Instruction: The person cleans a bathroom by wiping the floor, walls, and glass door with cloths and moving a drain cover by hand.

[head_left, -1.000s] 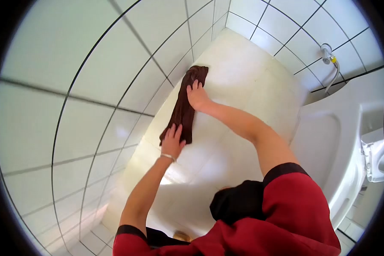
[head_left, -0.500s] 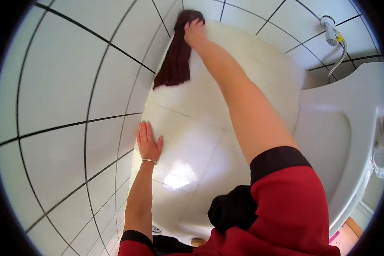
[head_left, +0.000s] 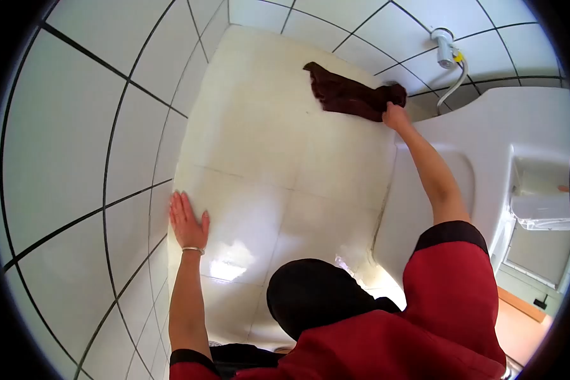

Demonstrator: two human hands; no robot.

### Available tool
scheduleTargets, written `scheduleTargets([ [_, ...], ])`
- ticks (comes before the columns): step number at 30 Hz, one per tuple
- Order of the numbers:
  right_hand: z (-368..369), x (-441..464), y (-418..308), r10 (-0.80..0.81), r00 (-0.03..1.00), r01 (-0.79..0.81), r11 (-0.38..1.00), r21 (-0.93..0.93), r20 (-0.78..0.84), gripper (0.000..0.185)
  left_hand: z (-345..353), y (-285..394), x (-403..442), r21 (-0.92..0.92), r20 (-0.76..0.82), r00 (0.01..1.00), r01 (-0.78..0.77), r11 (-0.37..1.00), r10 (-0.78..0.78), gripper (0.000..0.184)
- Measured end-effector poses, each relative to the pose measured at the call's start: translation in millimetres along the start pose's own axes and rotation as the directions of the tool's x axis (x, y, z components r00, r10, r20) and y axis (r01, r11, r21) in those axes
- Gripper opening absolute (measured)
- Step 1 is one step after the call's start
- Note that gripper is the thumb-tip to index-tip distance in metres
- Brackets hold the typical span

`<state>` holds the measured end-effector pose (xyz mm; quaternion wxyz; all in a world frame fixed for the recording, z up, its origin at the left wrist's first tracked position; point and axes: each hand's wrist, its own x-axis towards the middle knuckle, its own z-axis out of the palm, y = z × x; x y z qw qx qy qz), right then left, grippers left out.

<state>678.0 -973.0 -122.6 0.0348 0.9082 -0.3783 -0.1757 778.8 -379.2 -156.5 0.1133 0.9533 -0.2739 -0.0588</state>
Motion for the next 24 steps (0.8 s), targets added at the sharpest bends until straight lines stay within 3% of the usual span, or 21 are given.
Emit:
scheduleTargets([
  [1,-12.9,-9.2,4.0,-0.03,1.0,0.03,0.999,0.025,0.0,0.043,0.4,3.7,2.8,0.023,0.046,0.999,0.028,0.999,-0.03,0.073],
  [3,-30.5,-20.6,-9.1,0.007,0.952,0.049,0.983,0.175,-0.305,0.05,3.5,1.9,2.8,0.002,0.01,1.0,-0.001,1.0,0.001,0.073],
  [5,18.2,13.5,-11.7,0.068,0.998,-0.066,0.989,0.133,-0.005,0.051,5.2,1.2,-1.8,-0.013,-0.016,0.999,-0.03,0.999,0.03,0.072],
  [6,20.1,16.4,-18.0,-0.159,0.976,0.158,0.987,-0.016,-0.15,0.046,5.2,1.1,-0.2,-0.007,-0.02,1.0,-0.02,1.0,0.02,0.072],
  [7,22.0,18.2,-22.0,-0.393,0.885,0.353,0.916,-0.191,-0.249,0.041,6.0,0.2,0.8,0.001,-0.02,1.0,-0.008,1.0,0.008,0.071],
  [10,14.0,43.0,-17.4,-0.511,0.839,0.439,0.839,-0.32,-0.187,0.031,5.7,3.7,1.5,0.02,-0.02,1.0,-0.016,1.0,0.016,0.071],
  [11,3.6,47.8,-19.8,-0.345,0.932,0.321,0.928,-0.187,-0.11,0.025,3.8,3.0,2.2,0.013,-0.025,0.999,-0.028,1.0,0.028,0.07],
  [13,-6.8,61.8,-2.0,-0.103,0.993,0.108,0.989,-0.096,0.061,0.028,7.7,3.0,-0.5,0.022,-0.046,0.998,-0.041,0.999,0.042,0.07],
  [15,9.8,77.0,49.4,-0.097,0.981,0.137,0.959,-0.246,0.17,0.036,6.2,0.2,1.7,0.015,-0.08,0.994,-0.076,0.997,0.077,0.069],
  [17,32.7,84.5,68.5,0.097,0.987,-0.073,0.981,-0.18,0.125,0.045,4.5,2.8,-4.0,0.031,-0.034,0.998,-0.043,0.999,0.044,0.069],
  [18,41.6,87.8,74.2,0.091,0.989,-0.069,0.982,-0.175,0.121,0.045,4.6,2.4,2.4,0.039,-0.025,0.999,-0.035,0.999,0.036,0.069],
  [20,47.3,94.8,72.1,0.28,0.956,-0.271,0.957,-0.101,0.089,0.041,2.9,2.8,1.6,0.026,-0.045,0.998,-0.037,0.999,0.038,0.069],
  [21,39.0,96.7,64.6,0.27,0.96,-0.261,0.959,-0.109,0.074,0.041,3.7,2.9,2.2,0.008,-0.059,0.997,-0.048,0.999,0.048,0.07],
  [23,34.3,77.9,49.1,0.006,0.986,0.029,0.978,-0.206,0.169,0.036,4.9,0.3,8.0,0.028,-0.074,0.996,-0.038,0.999,0.04,0.07],
  [24,23.6,51.2,29.6,-0.055,0.985,0.088,0.974,-0.208,0.161,0.032,4.6,3.8,0.8,0.047,-0.067,0.997,-0.041,0.998,0.044,0.07],
])
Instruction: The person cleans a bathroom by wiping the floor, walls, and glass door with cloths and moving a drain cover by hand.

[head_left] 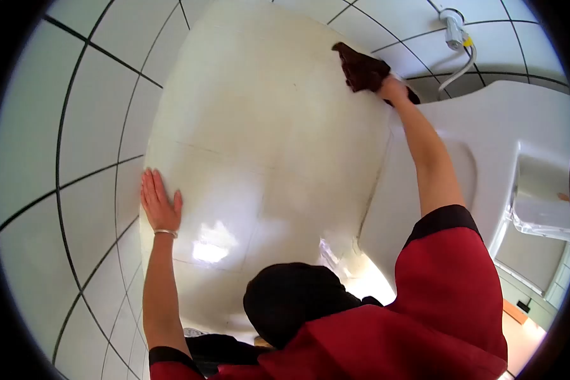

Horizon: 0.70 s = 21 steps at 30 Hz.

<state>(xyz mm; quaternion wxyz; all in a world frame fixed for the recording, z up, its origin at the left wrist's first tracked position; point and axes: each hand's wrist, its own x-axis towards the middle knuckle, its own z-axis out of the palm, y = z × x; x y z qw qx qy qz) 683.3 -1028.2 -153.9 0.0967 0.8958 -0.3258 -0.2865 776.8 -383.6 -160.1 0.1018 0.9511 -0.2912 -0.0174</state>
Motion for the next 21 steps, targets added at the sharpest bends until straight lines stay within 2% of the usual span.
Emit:
scheduleTargets([
  [1,-14.7,-25.1,-27.8,-0.053,0.998,0.052,0.999,-0.011,-0.034,0.029,1.3,2.8,-4.0,-0.016,0.003,1.0,-0.001,1.0,0.001,0.07],
  [3,-5.0,-71.0,-75.3,0.058,0.983,-0.036,0.992,0.123,-0.177,0.025,1.4,-0.9,0.0,0.016,0.056,0.997,0.053,0.998,-0.054,0.07],
  [4,5.7,-99.1,-87.5,0.044,0.98,-0.018,0.991,0.135,-0.195,0.048,1.5,-1.8,-0.8,0.007,0.053,0.997,0.05,0.999,-0.05,0.07],
  [5,20.1,-126.0,-95.8,0.011,0.982,0.017,0.989,0.145,-0.187,0.055,1.7,-2.2,1.7,-0.001,0.034,0.999,0.04,0.999,-0.04,0.07],
  [7,-8.4,-189.8,-112.2,-0.049,0.977,0.008,0.981,0.193,0.21,0.058,-0.6,-1.3,0.1,-0.007,0.021,1.0,0.02,1.0,-0.02,0.069],
  [9,-17.8,-228.4,-111.1,0.071,0.995,-0.038,0.918,0.394,-0.069,0.063,-2.5,-0.3,1.1,-0.014,0.02,1.0,0.016,1.0,-0.016,0.069],
  [10,-11.5,-235.3,-112.1,0.169,0.965,-0.084,0.921,0.379,-0.198,0.076,-2.4,-0.3,1.3,-0.017,0.028,0.999,0.019,1.0,-0.018,0.069],
  [11,9.8,-232.7,-116.8,0.172,0.965,-0.088,0.922,0.377,-0.196,0.076,-0.3,0.7,-0.2,-0.021,0.031,0.999,0.017,1.0,-0.016,0.069],
  [13,50.0,-226.4,-140.1,0.271,0.96,-0.219,0.882,0.418,-0.068,0.079,2.4,-3.1,-1.1,-0.038,-0.016,1.0,-0.003,0.999,0.003,0.068],
  [14,50.9,-213.5,-141.4,0.184,0.978,-0.122,0.887,0.445,-0.098,0.078,4.8,-5.1,4.9,-0.035,-0.024,1.0,0.0,0.999,-0.001,0.068],
  [15,50.3,-194.7,-140.0,0.063,0.919,0.116,0.9,0.42,-0.389,0.071,6.2,-5.2,4.5,-0.015,-0.024,1.0,-0.003,1.0,0.003,0.068],
  [16,53.9,-155.9,-136.0,-0.032,0.809,0.259,0.916,0.306,-0.587,0.071,5.3,-4.8,-2.6,0.004,-0.008,1.0,-0.009,1.0,0.009,0.068],
  [17,28.9,-128.5,-133.2,-0.116,0.789,0.289,0.936,0.199,-0.603,0.056,3.7,-4.8,-4.2,0.008,0.001,1.0,-0.007,1.0,0.007,0.068],
  [18,21.5,-85.4,-127.4,-0.119,0.695,0.285,0.951,0.12,-0.709,0.038,2.8,-4.5,-0.8,0.011,0.009,1.0,0.002,1.0,-0.002,0.067],
  [19,6.3,-56.3,-115.7,-0.141,0.746,0.257,0.963,0.086,-0.651,0.028,3.4,-4.3,-1.3,0.014,0.024,1.0,0.01,1.0,-0.01,0.067],
  [21,-22.1,-32.4,-79.6,-0.137,0.916,0.106,0.989,-0.104,-0.376,0.028,7.0,-4.6,-3.1,-0.01,0.021,1.0,0.0,1.0,0.0,0.066],
])
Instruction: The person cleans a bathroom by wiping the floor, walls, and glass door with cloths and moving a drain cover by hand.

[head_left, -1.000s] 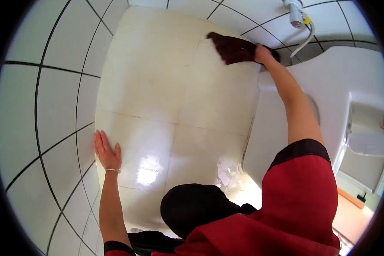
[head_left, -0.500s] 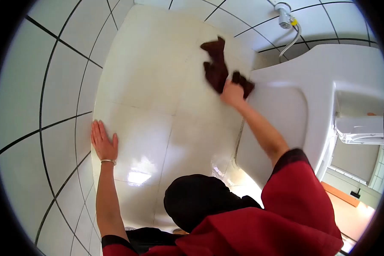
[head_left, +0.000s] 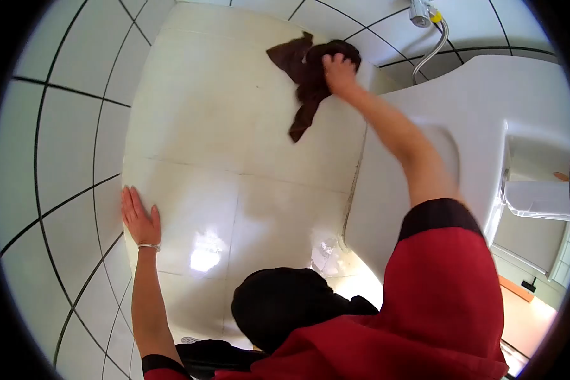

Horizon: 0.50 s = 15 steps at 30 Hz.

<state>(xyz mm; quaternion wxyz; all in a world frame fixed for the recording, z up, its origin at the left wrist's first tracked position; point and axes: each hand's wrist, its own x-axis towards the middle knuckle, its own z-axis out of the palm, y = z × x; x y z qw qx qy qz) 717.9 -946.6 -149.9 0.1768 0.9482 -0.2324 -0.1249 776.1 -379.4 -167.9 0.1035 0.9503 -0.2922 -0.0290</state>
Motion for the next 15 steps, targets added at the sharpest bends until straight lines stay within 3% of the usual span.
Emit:
scheduleTargets([
  [2,-5.1,7.4,50.8,0.027,0.961,0.036,0.974,-0.224,0.275,0.03,0.2,-0.7,0.9,0.013,-0.065,0.997,-0.047,0.999,0.048,0.065],
  [4,16.5,11.5,85.5,0.218,0.891,-0.145,0.968,-0.205,0.397,0.034,-1.1,1.0,4.8,0.021,-0.061,0.996,-0.056,0.998,0.058,0.064],
  [6,33.8,15.3,98.5,0.204,0.886,-0.176,0.979,-0.107,0.415,0.039,-1.8,0.6,1.0,-0.018,-0.057,0.997,-0.058,0.998,0.057,0.064],
  [7,11.0,5.6,89.7,0.217,0.881,-0.158,0.973,-0.171,0.421,0.04,-4.1,1.2,-7.2,-0.026,-0.026,0.997,-0.072,0.997,0.071,0.064],
  [10,116.3,28.7,161.5,-0.174,0.863,0.27,0.952,-0.142,0.475,0.045,4.4,-8.2,7.2,0.049,-0.089,0.995,-0.033,0.998,0.037,0.064],
  [13,79.7,-0.2,125.3,-0.387,0.802,0.53,0.813,-0.242,0.454,0.043,-2.8,1.0,1.7,-0.004,-0.031,1.0,-0.002,1.0,0.002,0.065],
  [15,48.0,1.8,108.1,-0.087,0.924,0.17,0.966,-0.196,0.372,0.042,-0.6,-0.4,4.5,0.005,-0.047,0.999,0.005,1.0,-0.005,0.065],
])
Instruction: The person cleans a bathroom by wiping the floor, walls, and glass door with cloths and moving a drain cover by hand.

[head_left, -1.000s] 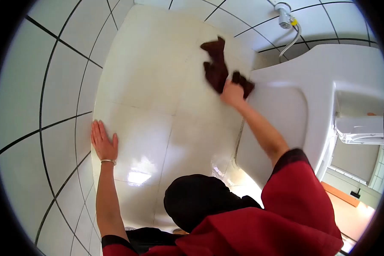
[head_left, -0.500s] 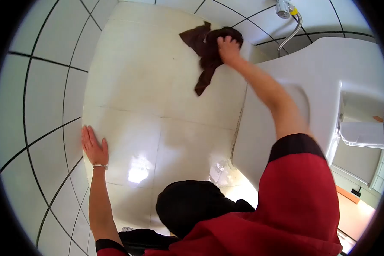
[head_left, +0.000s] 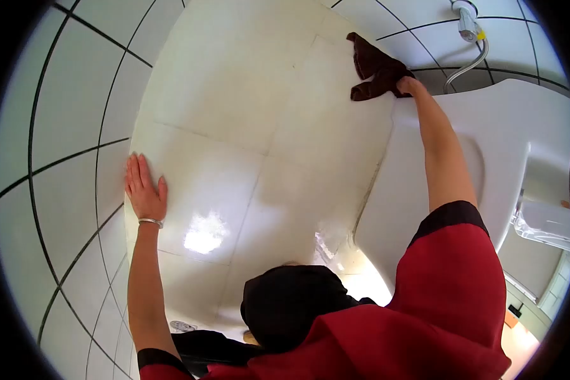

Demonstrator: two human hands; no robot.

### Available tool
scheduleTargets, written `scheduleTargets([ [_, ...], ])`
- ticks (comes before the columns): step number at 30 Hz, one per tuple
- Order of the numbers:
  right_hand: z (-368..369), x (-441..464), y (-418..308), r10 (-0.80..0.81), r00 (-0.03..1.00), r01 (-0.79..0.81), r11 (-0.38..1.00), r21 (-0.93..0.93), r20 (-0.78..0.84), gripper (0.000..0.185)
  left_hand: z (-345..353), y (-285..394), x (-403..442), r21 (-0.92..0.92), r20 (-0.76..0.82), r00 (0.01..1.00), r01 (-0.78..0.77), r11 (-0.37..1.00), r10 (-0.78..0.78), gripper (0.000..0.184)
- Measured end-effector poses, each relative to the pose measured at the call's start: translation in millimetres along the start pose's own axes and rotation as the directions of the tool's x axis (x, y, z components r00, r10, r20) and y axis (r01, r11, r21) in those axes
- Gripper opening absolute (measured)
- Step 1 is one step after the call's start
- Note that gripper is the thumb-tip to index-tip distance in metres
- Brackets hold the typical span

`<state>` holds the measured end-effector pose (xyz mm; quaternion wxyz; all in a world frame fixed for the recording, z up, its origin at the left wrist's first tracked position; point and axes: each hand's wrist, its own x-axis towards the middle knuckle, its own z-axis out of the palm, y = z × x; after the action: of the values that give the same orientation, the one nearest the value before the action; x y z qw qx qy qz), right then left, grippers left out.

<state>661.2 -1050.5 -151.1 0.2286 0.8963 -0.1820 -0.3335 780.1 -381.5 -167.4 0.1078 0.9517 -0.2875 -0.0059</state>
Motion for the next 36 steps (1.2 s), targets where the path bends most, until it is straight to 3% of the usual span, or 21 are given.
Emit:
scheduleTargets([
  [3,-32.0,-16.5,-35.1,0.465,0.882,-0.461,0.825,0.326,0.072,0.041,1.0,1.2,-3.5,0.043,0.006,1.0,0.009,0.999,-0.009,0.065],
  [5,-29.8,-28.3,-68.4,0.283,0.949,-0.255,0.949,0.185,-0.139,0.039,0.5,-0.5,-3.8,0.069,0.01,1.0,0.013,0.998,-0.014,0.065],
  [9,-23.1,-122.5,-149.6,0.364,0.925,-0.29,0.863,0.415,-0.112,0.049,0.7,0.0,-2.5,0.034,-0.007,1.0,-0.011,0.999,0.011,0.065],
  [11,-43.4,-191.8,-183.0,0.303,0.934,-0.356,0.77,0.529,0.188,0.067,-1.6,-0.8,-3.3,0.044,-0.017,1.0,-0.006,0.999,0.007,0.066],
  [12,-51.1,-215.7,-188.8,0.192,0.893,-0.417,0.691,0.59,0.407,0.064,-4.3,0.3,-3.4,0.029,-0.005,1.0,-0.001,1.0,0.001,0.066],
  [14,-57.4,-244.3,-197.4,0.108,0.834,-0.456,0.687,0.566,0.541,0.063,-1.2,2.1,-1.1,0.013,-0.009,1.0,-0.002,1.0,0.003,0.065],
  [15,-70.7,-254.9,-196.7,0.278,0.894,-0.447,0.585,0.676,0.351,0.076,0.8,2.4,0.3,0.006,-0.019,1.0,-0.008,1.0,0.008,0.065],
  [17,-61.4,-249.5,-194.4,0.452,0.88,-0.23,0.669,0.706,-0.142,0.083,-2.6,-4.5,-5.0,0.015,-0.015,1.0,-0.005,1.0,0.005,0.065],
  [19,-18.0,-227.7,-231.8,0.368,0.9,-0.031,0.589,0.807,-0.234,0.08,-6.0,2.2,-3.1,0.0,0.033,0.999,0.022,1.0,-0.022,0.065],
  [22,14.1,-172.8,-195.7,0.425,0.802,0.137,0.553,0.822,-0.419,0.064,-1.8,-0.2,-4.1,-0.011,0.059,0.997,0.04,0.999,-0.04,0.065],
  [23,24.3,-138.1,-176.6,0.534,0.708,0.068,0.601,0.797,-0.463,0.061,-1.8,-0.9,-5.8,-0.002,0.064,0.997,0.05,0.999,-0.049,0.065],
  [24,17.9,-104.5,-154.0,0.61,0.685,-0.041,0.578,0.815,-0.398,0.057,-2.2,-0.6,-6.5,-0.009,0.035,0.999,0.025,1.0,-0.025,0.065],
  [25,0.8,-64.5,-131.8,0.594,0.7,0.0,0.555,0.832,-0.396,0.053,-0.9,0.9,-5.6,-0.018,0.0,1.0,0.005,1.0,-0.005,0.065],
  [26,-27.1,-32.5,-125.3,0.535,0.67,0.105,0.618,0.779,-0.515,0.051,-0.3,2.2,-6.6,-0.018,0.013,1.0,0.015,1.0,-0.015,0.065],
  [27,-60.0,-7.1,-137.3,0.504,0.637,0.201,0.622,0.757,-0.584,0.047,-1.9,2.2,-7.2,0.0,0.016,1.0,0.011,1.0,-0.011,0.065],
  [28,-83.1,20.3,-154.2,0.437,0.532,0.37,0.65,0.663,-0.726,0.042,-1.6,2.8,-4.2,0.018,0.008,1.0,-0.001,1.0,0.0,0.065],
  [30,-128.5,20.0,-205.6,0.288,0.477,0.537,0.652,0.535,-0.83,0.037,-1.6,0.4,-3.6,0.016,0.012,1.0,0.001,1.0,-0.001,0.065],
  [33,-148.6,-79.1,-277.0,-0.116,0.622,0.662,0.605,0.442,-0.774,0.04,1.4,-2.5,-5.9,-0.011,0.012,1.0,0.009,1.0,-0.009,0.064],
  [34,-151.2,-118.6,-298.0,-0.268,0.712,0.653,0.592,0.472,-0.649,0.045,2.2,-4.5,-5.3,-0.018,0.014,1.0,0.009,1.0,-0.009,0.064],
  [35,-126.7,-154.3,-326.4,-0.264,0.568,0.733,0.593,0.333,-0.78,0.05,2.7,-6.2,-4.5,-0.011,-0.001,1.0,0.013,1.0,-0.013,0.064],
  [36,-115.5,-189.5,-342.9,-0.357,0.521,0.801,0.519,0.299,-0.775,0.049,3.2,-7.4,-6.0,-0.039,0.002,1.0,0.022,0.999,-0.022,0.064],
])
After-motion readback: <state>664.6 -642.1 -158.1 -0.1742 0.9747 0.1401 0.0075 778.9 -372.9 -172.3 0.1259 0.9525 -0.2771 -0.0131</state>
